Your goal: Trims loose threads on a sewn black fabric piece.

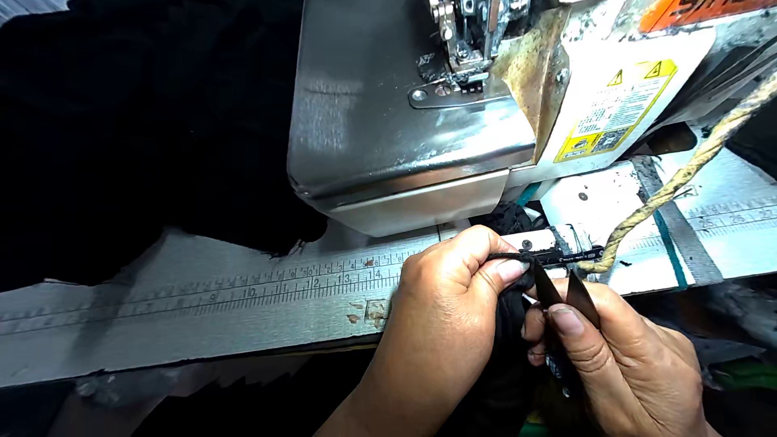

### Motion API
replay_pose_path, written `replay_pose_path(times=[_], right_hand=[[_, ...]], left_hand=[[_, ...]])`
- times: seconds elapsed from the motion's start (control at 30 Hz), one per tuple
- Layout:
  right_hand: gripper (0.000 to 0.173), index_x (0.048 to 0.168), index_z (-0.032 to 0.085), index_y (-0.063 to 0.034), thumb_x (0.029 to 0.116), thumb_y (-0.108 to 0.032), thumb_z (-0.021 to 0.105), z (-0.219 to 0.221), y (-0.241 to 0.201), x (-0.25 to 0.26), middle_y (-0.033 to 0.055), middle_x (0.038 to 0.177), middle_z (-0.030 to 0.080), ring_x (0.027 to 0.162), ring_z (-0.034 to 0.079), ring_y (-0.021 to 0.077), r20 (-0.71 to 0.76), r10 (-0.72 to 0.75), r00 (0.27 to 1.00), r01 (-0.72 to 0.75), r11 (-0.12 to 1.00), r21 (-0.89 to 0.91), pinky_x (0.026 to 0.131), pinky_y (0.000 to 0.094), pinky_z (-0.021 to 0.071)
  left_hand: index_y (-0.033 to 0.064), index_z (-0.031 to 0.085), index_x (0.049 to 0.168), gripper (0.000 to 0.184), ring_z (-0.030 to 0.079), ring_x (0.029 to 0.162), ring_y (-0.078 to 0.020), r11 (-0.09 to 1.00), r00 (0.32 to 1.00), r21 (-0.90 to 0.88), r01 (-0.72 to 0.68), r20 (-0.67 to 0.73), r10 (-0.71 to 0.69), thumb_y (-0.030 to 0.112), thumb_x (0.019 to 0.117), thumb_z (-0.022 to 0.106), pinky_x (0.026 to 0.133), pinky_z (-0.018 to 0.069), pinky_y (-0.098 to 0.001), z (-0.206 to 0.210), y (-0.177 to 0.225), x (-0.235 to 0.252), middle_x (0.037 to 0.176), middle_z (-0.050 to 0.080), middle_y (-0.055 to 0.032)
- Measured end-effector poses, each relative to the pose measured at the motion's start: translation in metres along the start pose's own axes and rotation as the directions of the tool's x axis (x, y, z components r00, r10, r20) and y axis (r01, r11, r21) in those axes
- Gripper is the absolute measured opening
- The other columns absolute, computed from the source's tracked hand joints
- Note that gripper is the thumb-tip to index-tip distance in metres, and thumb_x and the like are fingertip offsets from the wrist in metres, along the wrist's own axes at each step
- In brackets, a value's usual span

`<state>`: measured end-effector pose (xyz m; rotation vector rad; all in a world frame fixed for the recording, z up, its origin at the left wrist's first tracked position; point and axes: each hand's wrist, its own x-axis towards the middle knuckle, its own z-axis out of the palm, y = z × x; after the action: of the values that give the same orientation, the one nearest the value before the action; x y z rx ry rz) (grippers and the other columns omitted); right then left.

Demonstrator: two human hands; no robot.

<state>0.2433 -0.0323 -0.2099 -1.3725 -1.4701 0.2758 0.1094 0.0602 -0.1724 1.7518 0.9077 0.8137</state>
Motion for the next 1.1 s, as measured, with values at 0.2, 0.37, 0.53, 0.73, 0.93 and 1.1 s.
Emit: replay_pose_path(times=[0.2, 0.37, 0.53, 0.73, 0.93, 1.1], right_hand=[[0.029, 0.108, 0.059, -0.0078, 0.111, -0.032, 0.043, -0.001, 0.006, 0.002, 0.0, 0.077, 0.064, 0.069, 0.063, -0.0018, -0.01, -0.084, 0.996, 0.082, 0.991, -0.104, 0.064, 0.0108, 0.0529], [0.031, 0.11, 0.06, -0.0078, 0.111, -0.033, 0.042, -0.006, 0.011, 0.0, 0.0008, 0.077, 0.065, 0.067, 0.063, -0.002, -0.002, -0.108, 0.994, 0.106, 0.986, -0.128, 0.063, 0.0108, 0.0525], [0.034, 0.107, 0.06, -0.0068, 0.1106, -0.034, 0.041, -0.008, 0.013, 0.003, -0.0029, 0.077, 0.066, 0.067, 0.063, -0.0063, 0.021, -0.077, 0.997, 0.078, 0.995, -0.063, 0.063, 0.0099, 0.0544], [0.026, 0.114, 0.057, -0.0006, 0.1114, -0.017, 0.037, -0.03, -0.028, 0.026, -0.011, 0.075, 0.067, 0.062, 0.065, -0.0029, 0.366, 0.312, 0.877, -0.402, 0.893, 0.202, 0.056, 0.0158, 0.0567], [0.032, 0.12, 0.061, 0.0098, 0.1099, -0.012, 0.041, -0.046, -0.05, 0.028, 0.0016, 0.081, 0.069, 0.066, 0.065, 0.0004, 0.551, 0.338, 0.763, -0.429, 0.902, 0.041, 0.061, 0.0185, 0.0555], [0.029, 0.123, 0.057, 0.0071, 0.1104, -0.01, 0.037, -0.056, -0.05, 0.03, -0.0057, 0.079, 0.069, 0.066, 0.064, -0.0017, 0.483, 0.396, 0.781, -0.5, 0.86, 0.104, 0.06, 0.0179, 0.0558]], left_hand=[[0.0132, 0.069, 0.082, 0.016, 0.056, 0.061, 0.0028, 1.0, 1.0, 0.03, -0.006, 0.006, 0.006, 0.01, 0.0962, 0.063, 0.053, 0.0439, -0.0126, 0.0, 0.002, 0.004, 0.068, 0.061, 0.0079], [0.0128, 0.07, 0.084, 0.013, 0.058, 0.065, 0.0037, 0.997, 1.0, 0.077, -0.012, 0.013, 0.011, 0.01, 0.0959, 0.066, 0.058, 0.0453, -0.0131, 0.003, 0.006, 0.006, 0.072, 0.064, 0.0079], [0.0083, 0.071, 0.084, 0.012, 0.06, 0.067, -0.004, 0.992, 0.999, 0.12, -0.031, 0.032, 0.028, 0.01, 0.0953, 0.067, 0.063, 0.0481, -0.0213, 0.004, 0.01, 0.008, 0.072, 0.065, 0.0016], [0.0066, 0.074, 0.094, 0.012, 0.059, 0.071, -0.0001, 0.998, 0.997, -0.062, -0.032, 0.071, 0.037, 0.009, 0.0989, 0.063, 0.066, 0.0475, -0.0166, -0.004, 0.0, 0.008, 0.078, 0.067, 0.0022], [0.0066, 0.075, 0.101, 0.015, 0.062, 0.072, 0.0012, 0.953, 0.968, -0.266, 0.146, 0.238, -0.082, 0.006, 0.1002, 0.06, 0.066, 0.0508, -0.0156, -0.018, -0.002, 0.011, 0.081, 0.07, 0.0032], [0.0083, 0.076, 0.101, 0.019, 0.062, 0.071, 0.0003, 0.896, 0.933, -0.365, 0.252, 0.338, -0.125, 0.005, 0.1008, 0.057, 0.064, 0.0506, -0.0152, -0.025, -0.004, 0.014, 0.08, 0.069, 0.0034]])
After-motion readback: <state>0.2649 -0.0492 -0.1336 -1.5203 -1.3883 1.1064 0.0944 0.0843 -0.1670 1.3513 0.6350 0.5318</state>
